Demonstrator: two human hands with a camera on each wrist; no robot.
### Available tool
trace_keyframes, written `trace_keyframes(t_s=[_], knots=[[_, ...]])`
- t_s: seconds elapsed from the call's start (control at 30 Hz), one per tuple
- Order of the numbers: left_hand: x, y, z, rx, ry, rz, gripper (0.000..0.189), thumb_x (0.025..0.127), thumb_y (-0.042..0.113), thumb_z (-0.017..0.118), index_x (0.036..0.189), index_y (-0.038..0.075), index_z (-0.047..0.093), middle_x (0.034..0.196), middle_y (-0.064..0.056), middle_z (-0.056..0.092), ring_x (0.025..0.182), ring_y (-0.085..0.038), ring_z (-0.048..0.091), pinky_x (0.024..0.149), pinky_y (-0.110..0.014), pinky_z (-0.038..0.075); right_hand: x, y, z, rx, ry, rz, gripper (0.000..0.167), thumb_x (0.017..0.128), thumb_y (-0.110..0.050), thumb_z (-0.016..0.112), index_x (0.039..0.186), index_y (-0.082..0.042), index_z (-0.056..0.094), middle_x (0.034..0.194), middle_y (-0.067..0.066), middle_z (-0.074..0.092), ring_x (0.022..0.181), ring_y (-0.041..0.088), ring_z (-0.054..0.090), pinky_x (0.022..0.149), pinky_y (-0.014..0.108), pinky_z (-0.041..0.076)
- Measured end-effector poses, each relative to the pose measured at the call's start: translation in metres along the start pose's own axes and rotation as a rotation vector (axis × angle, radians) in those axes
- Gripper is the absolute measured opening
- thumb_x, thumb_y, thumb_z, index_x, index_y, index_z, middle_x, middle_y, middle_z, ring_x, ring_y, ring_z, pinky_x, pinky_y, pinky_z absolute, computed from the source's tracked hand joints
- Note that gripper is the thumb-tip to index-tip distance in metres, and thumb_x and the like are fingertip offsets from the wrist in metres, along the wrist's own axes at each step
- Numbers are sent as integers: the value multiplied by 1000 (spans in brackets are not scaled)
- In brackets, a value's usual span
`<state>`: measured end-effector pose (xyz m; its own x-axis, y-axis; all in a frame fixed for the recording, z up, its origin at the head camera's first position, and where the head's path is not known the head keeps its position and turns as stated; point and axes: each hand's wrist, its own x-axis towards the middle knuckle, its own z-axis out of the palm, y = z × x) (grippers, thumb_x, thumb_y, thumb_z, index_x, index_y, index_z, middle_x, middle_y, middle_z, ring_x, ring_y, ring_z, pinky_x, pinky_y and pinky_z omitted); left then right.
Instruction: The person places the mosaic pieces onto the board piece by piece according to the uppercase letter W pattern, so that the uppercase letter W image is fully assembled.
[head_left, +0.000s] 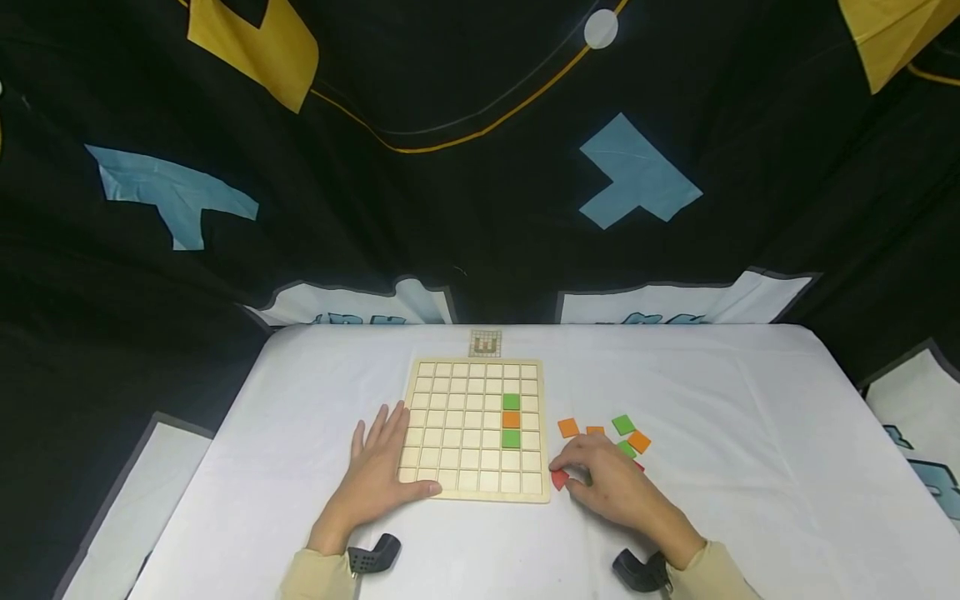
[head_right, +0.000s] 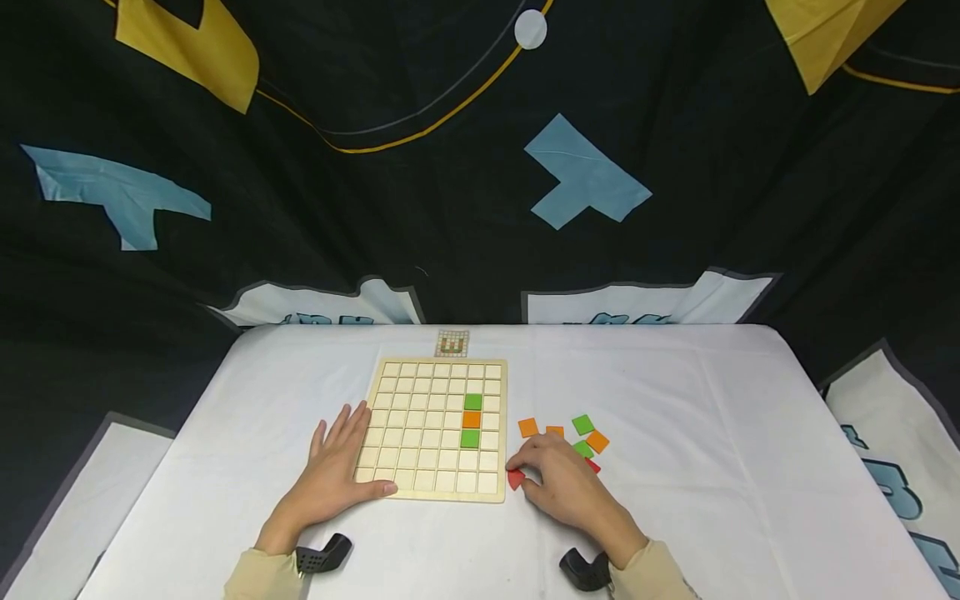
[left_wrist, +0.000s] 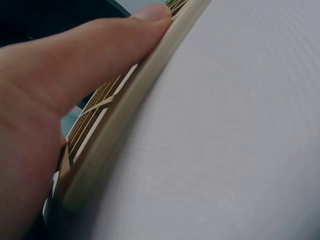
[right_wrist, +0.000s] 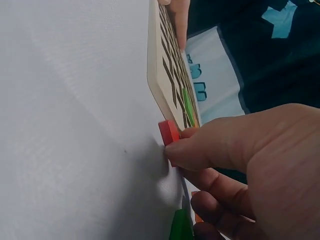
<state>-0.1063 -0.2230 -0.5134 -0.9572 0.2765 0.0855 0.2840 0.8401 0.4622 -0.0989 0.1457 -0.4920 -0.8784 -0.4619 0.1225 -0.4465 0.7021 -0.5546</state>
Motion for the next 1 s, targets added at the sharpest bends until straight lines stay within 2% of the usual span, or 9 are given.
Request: trace_keyframes(t_s=[0.23, 0.47, 0.67, 0.77, 0.87, 1.0], knots=[[0, 0, 0, 5, 3, 3, 127, 71, 73, 73, 157, -5, 21, 165, -20, 18, 152, -43, 7, 116, -66, -4, 0, -1, -5, -36, -19, -7, 25, 82, -9, 76, 102, -24, 78, 100, -18, 62, 111, 11, 54, 95, 38, 50], [0, 1, 0, 0, 1, 1, 127, 71, 73, 73, 157, -5, 21, 165, -20, 18, 152, -42, 7, 116, -66, -4, 1, -4, -5, -156, 11, 32, 18, 78, -19, 84, 93, -21, 74, 95, -11, 61, 103, 15, 54, 92, 39, 50], [0, 1, 0, -1, 1, -2, 127, 71, 73, 73, 157, -6, 22, 165, -20, 18, 152, -43, 7, 116, -66, -4, 0, -7, -5, -198, 4, 73, 28, 73, -33, 89, 77, -23, 63, 81, -11, 50, 90, 13, 49, 78, 34, 48], [0, 1, -1, 0, 2, 0, 127, 71, 73, 74, 157, -6, 22, 165, -20, 18, 152, -43, 7, 116, -66, -4, 0, -8, -4, -209, -8, 80, 33, 72, -37, 89, 73, -24, 59, 78, -12, 47, 83, 12, 45, 72, 31, 43], [1, 1, -1, -1, 3, 2, 127, 71, 72, 74, 157, -6, 22, 165, -20, 18, 152, -43, 7, 117, -66, -4, -1, -8, -4, -193, -12, 77, 29, 74, -38, 88, 77, -24, 62, 81, -13, 49, 84, 10, 44, 73, 30, 44], [0, 1, -1, -10, 6, 4, 126, 71, 71, 75, 156, -6, 22, 165, -20, 18, 152, -43, 8, 117, -66, -4, -3, -7, -7, -117, -26, 38, 17, 80, -29, 84, 90, -25, 72, 89, -14, 57, 88, 7, 48, 78, 31, 47]])
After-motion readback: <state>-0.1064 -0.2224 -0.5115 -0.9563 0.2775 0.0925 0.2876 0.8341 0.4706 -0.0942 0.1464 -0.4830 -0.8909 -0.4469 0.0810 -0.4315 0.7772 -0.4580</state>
